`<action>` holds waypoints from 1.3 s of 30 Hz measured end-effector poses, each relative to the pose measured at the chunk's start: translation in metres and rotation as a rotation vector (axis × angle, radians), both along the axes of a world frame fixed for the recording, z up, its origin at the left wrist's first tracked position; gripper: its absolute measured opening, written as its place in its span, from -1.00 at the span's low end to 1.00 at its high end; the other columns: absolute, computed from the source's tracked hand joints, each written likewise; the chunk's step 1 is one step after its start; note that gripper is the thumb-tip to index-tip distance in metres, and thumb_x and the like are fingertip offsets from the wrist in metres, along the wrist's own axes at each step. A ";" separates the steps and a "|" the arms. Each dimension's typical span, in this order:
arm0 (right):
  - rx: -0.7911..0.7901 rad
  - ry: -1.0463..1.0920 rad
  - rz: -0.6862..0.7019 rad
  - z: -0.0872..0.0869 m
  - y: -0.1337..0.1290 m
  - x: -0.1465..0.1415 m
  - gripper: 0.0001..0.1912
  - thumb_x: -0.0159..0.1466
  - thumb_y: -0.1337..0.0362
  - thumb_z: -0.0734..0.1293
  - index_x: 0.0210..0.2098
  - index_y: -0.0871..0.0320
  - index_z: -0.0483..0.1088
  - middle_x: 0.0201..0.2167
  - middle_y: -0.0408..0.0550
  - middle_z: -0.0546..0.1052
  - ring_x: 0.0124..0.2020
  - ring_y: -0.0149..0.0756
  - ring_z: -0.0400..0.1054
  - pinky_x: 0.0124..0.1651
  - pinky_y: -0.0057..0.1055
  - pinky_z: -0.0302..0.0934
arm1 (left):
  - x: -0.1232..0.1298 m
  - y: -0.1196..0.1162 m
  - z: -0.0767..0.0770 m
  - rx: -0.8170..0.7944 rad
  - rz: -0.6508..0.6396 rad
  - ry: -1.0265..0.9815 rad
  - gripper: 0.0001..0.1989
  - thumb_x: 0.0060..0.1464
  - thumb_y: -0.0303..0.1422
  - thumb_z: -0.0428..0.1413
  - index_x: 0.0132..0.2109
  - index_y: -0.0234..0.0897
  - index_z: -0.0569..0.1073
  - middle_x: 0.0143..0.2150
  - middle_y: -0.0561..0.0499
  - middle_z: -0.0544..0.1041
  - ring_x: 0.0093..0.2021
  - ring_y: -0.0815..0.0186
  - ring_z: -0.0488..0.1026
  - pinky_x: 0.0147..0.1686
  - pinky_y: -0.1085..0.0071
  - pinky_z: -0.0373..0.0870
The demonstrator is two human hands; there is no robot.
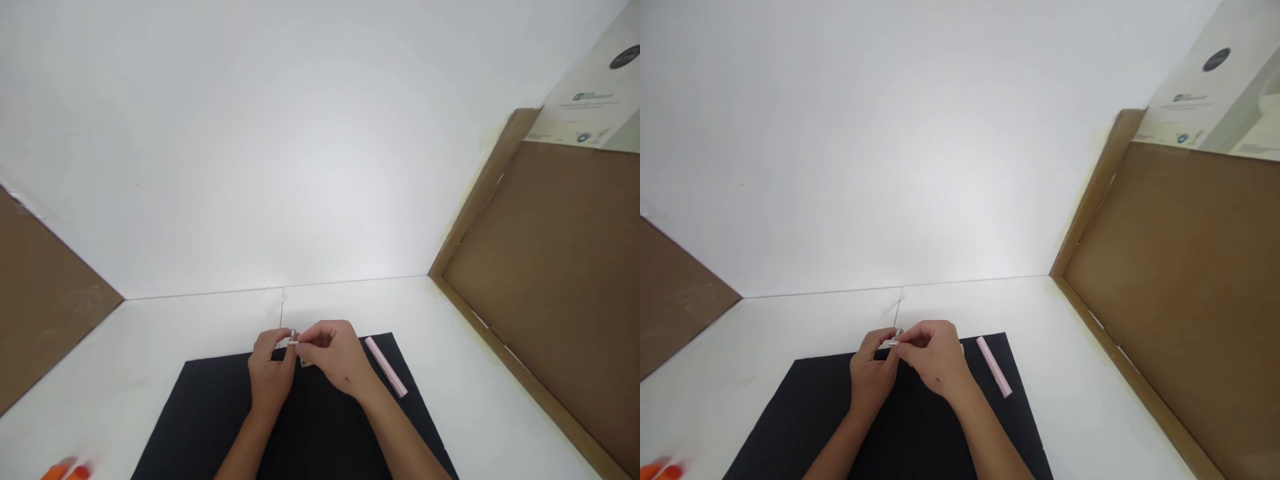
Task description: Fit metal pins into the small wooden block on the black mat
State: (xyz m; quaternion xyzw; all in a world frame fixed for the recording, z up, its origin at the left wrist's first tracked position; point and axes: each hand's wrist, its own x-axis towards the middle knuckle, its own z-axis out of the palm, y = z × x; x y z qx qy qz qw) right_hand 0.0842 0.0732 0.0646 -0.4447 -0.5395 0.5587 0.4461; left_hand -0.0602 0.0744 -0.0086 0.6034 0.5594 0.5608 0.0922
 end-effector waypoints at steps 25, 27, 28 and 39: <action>0.063 -0.022 -0.075 0.004 0.001 0.006 -0.87 0.06 0.25 0.44 -0.42 0.19 0.54 -0.54 -0.09 0.56 -0.50 -0.33 0.42 -0.42 -0.42 0.33 | 0.006 -0.001 0.003 0.079 -0.003 0.045 -0.92 0.13 -0.32 0.13 -0.28 -0.22 0.49 -0.34 0.02 0.54 -0.28 0.27 0.49 -0.23 0.33 0.42; 0.086 -0.023 -0.116 0.004 0.003 0.007 -0.85 0.06 0.23 0.45 -0.41 0.19 0.55 -0.52 -0.07 0.57 -0.47 -0.30 0.44 -0.39 -0.40 0.34 | 0.006 -0.001 0.003 0.072 -0.005 0.039 -0.91 0.14 -0.32 0.14 -0.28 -0.22 0.49 -0.34 0.02 0.53 -0.27 0.27 0.48 -0.21 0.33 0.41; 0.095 -0.027 -0.132 0.004 0.004 0.008 -0.84 0.06 0.22 0.45 -0.41 0.19 0.55 -0.51 -0.05 0.58 -0.45 -0.29 0.45 -0.37 -0.39 0.35 | 0.006 -0.001 0.003 0.069 -0.007 0.035 -0.91 0.14 -0.31 0.14 -0.28 -0.22 0.49 -0.34 0.01 0.53 -0.27 0.27 0.48 -0.21 0.33 0.41; 0.149 -0.117 0.064 0.017 -0.005 0.017 -0.94 0.05 0.33 0.41 -0.46 0.18 0.55 -0.53 -0.10 0.57 -0.47 -0.33 0.45 -0.38 -0.43 0.32 | 0.006 -0.002 0.004 0.082 -0.008 0.071 -0.91 0.13 -0.33 0.12 -0.29 -0.23 0.50 -0.35 0.03 0.54 -0.31 0.26 0.49 -0.25 0.33 0.41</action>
